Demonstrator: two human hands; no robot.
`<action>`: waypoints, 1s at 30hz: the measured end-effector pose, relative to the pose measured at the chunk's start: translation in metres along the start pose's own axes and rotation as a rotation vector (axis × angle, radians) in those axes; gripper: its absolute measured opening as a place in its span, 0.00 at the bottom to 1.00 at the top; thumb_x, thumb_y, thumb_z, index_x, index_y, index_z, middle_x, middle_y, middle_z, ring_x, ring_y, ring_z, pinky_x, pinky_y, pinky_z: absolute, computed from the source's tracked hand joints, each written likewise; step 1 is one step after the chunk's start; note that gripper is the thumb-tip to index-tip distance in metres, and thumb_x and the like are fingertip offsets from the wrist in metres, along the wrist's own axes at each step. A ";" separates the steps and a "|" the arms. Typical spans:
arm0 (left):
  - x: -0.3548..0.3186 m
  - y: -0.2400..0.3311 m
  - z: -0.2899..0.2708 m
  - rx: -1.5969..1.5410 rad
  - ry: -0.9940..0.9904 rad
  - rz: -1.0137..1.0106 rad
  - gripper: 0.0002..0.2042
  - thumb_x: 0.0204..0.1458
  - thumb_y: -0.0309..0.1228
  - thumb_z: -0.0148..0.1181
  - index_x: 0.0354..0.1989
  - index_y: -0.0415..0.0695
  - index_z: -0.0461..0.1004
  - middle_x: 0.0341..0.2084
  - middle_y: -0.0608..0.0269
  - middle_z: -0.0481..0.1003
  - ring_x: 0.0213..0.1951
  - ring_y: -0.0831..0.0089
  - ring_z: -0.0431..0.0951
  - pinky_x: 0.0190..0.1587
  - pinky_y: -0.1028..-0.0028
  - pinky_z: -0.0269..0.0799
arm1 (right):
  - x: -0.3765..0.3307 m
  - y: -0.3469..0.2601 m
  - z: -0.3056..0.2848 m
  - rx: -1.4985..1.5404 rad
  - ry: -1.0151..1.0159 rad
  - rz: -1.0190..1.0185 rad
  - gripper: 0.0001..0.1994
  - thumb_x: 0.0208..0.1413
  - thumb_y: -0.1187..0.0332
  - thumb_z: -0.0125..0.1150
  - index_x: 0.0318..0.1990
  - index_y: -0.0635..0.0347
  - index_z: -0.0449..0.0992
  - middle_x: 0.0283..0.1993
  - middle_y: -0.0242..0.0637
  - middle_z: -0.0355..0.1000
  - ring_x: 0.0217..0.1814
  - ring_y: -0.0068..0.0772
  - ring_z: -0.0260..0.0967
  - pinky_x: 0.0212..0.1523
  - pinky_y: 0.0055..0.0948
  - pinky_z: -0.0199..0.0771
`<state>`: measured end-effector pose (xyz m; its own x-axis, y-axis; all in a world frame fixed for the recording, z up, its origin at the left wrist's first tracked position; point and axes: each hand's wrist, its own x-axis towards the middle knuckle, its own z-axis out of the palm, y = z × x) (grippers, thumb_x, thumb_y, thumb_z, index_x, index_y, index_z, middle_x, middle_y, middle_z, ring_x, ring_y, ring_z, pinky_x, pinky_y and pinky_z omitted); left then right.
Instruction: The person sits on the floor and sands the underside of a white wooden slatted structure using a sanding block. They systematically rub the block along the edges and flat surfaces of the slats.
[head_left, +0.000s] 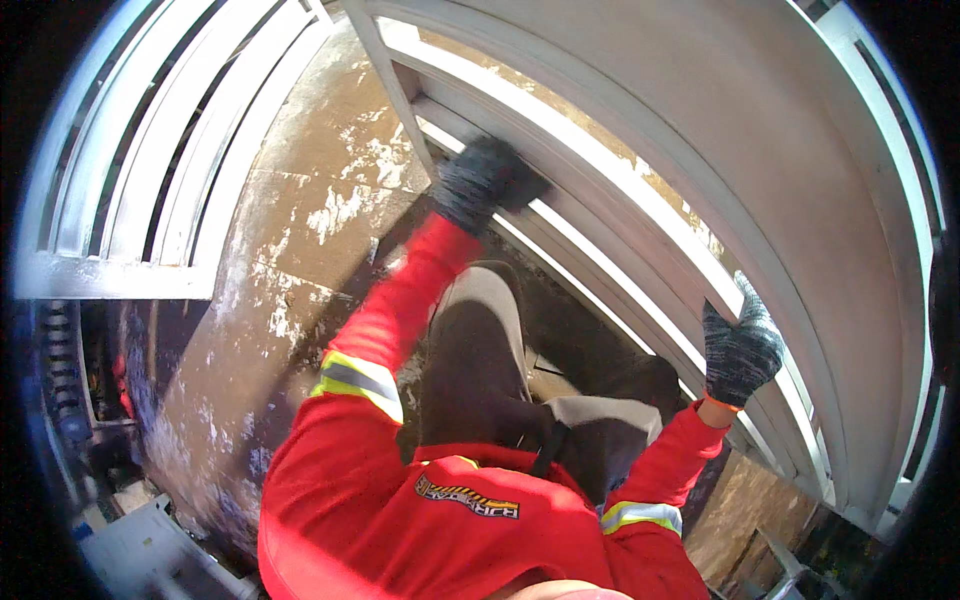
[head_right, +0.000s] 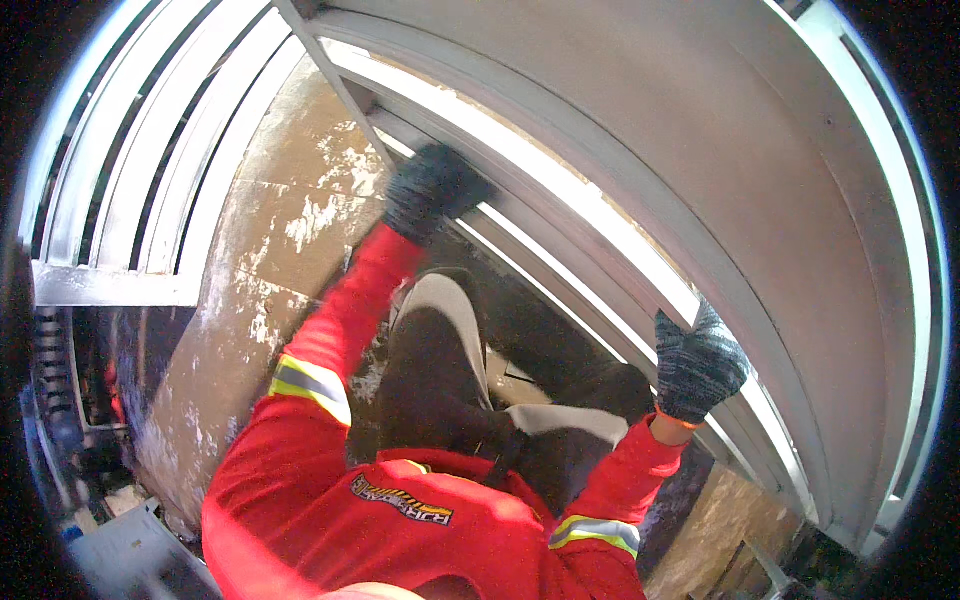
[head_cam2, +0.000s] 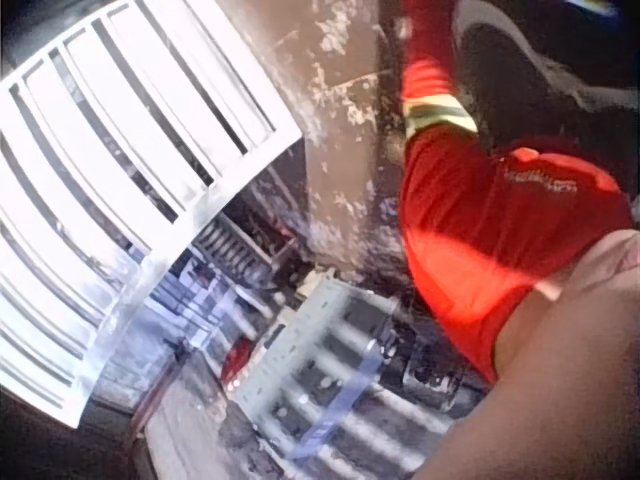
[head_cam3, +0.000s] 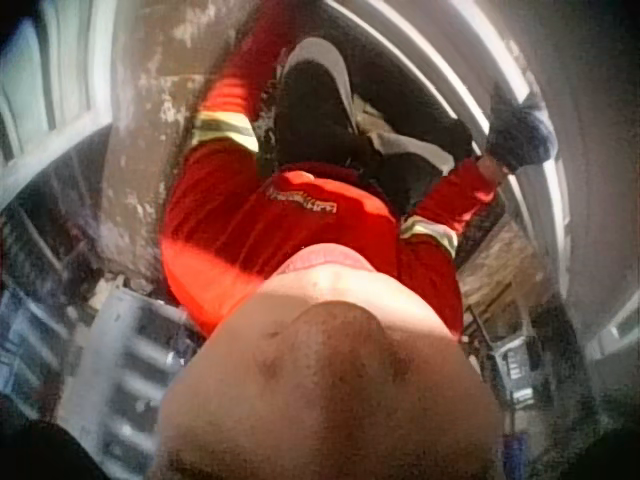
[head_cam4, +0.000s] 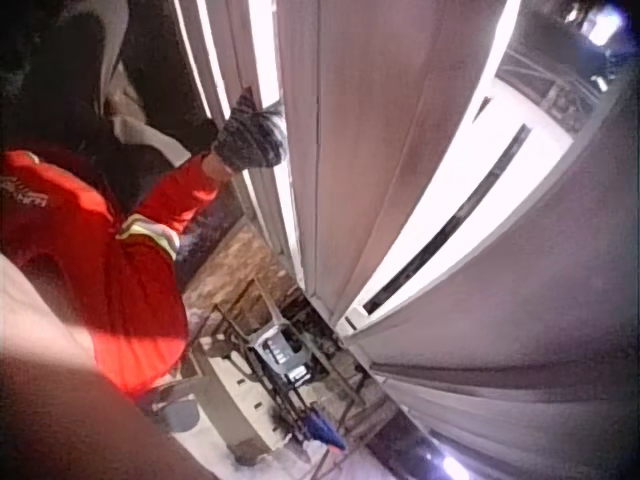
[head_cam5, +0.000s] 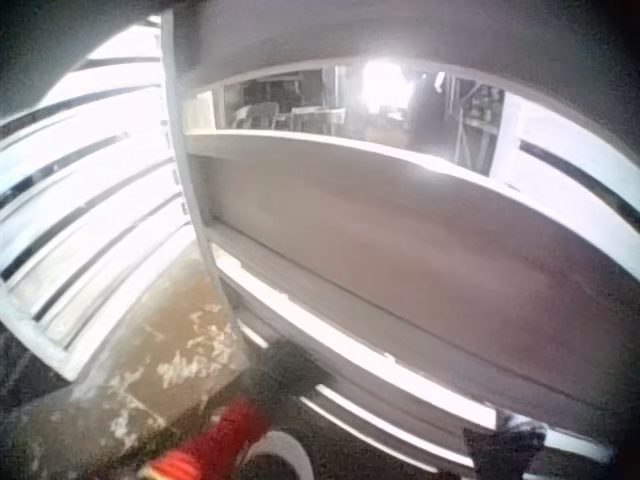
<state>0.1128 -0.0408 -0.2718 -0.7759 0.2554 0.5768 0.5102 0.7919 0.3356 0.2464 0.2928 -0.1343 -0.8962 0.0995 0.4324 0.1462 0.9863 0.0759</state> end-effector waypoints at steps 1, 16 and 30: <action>-0.009 0.028 0.022 0.000 0.003 0.134 0.10 0.41 0.37 0.61 0.34 0.51 0.78 0.35 0.57 0.76 0.41 0.58 0.75 0.43 0.60 0.72 | 0.000 -0.001 -0.001 0.017 -0.012 0.008 0.27 0.32 0.59 0.74 0.47 0.42 0.78 0.33 0.38 0.77 0.32 0.39 0.75 0.36 0.33 0.75; 0.016 0.051 -0.011 0.136 -0.214 0.123 0.11 0.40 0.44 0.63 0.25 0.51 0.79 0.27 0.58 0.76 0.29 0.57 0.76 0.36 0.63 0.74 | -0.002 0.008 0.004 -0.029 0.099 -0.088 0.23 0.32 0.50 0.70 0.39 0.48 0.80 0.26 0.37 0.75 0.27 0.40 0.73 0.30 0.37 0.72; -0.001 0.030 0.001 0.244 0.037 0.136 0.15 0.39 0.51 0.64 0.24 0.54 0.80 0.24 0.62 0.76 0.30 0.61 0.77 0.36 0.65 0.72 | -0.004 0.011 0.006 -0.017 0.107 -0.115 0.25 0.33 0.49 0.69 0.41 0.48 0.79 0.25 0.36 0.75 0.28 0.41 0.73 0.31 0.38 0.72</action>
<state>0.1285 -0.0165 -0.2626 -0.6904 0.3515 0.6323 0.5004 0.8632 0.0665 0.2493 0.3039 -0.1408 -0.8576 -0.0296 0.5135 0.0531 0.9879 0.1456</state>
